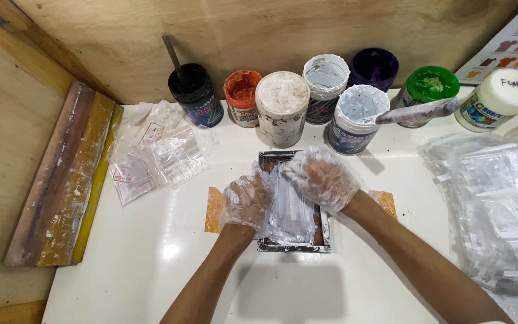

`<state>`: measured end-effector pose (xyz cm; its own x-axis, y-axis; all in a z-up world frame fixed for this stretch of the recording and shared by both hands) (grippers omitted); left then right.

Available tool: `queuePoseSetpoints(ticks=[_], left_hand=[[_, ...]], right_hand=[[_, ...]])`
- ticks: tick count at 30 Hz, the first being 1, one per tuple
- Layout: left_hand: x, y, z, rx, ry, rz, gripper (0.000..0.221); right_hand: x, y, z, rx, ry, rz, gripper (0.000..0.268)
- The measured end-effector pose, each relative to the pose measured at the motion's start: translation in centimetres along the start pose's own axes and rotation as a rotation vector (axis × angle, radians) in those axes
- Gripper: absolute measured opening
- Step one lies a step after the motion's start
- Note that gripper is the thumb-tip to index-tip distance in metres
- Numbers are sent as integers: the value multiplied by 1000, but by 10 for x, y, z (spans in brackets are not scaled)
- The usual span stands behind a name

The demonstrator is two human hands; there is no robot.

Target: Applying white ink to a small screen printing frame and organizing plastic bags on a workbench.

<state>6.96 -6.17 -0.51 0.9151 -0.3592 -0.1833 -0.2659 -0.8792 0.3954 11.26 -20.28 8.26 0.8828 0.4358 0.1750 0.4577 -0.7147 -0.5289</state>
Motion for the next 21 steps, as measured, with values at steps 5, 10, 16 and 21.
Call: queuePoseSetpoints(ticks=[5,10,16,21], left_hand=[[14,-21,89,2749,-820,803,77],[29,-33,108,2913,-658,619,84],[38,-40,126,2984,-417,440,92],[37,-19,113,2814,22,160,105]], right_hand=[[-5,62,82,8,-315,320,25],[-38,115,160,760,-386,481,25],[-45,87,150,810,-555,419,24],[-87,67,145,1620,-562,729,21]])
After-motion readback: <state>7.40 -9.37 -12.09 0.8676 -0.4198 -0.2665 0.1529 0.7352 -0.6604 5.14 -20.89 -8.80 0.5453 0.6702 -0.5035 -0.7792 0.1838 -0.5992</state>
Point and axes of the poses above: each hand's wrist, its own x-axis towards the middle knuckle, its own z-axis out of the palm, y = z × x, the point moved 9 cm from there along x, towards the middle knuckle, and after that the axes turned 9 degrees about z, right-handed, at the moved point
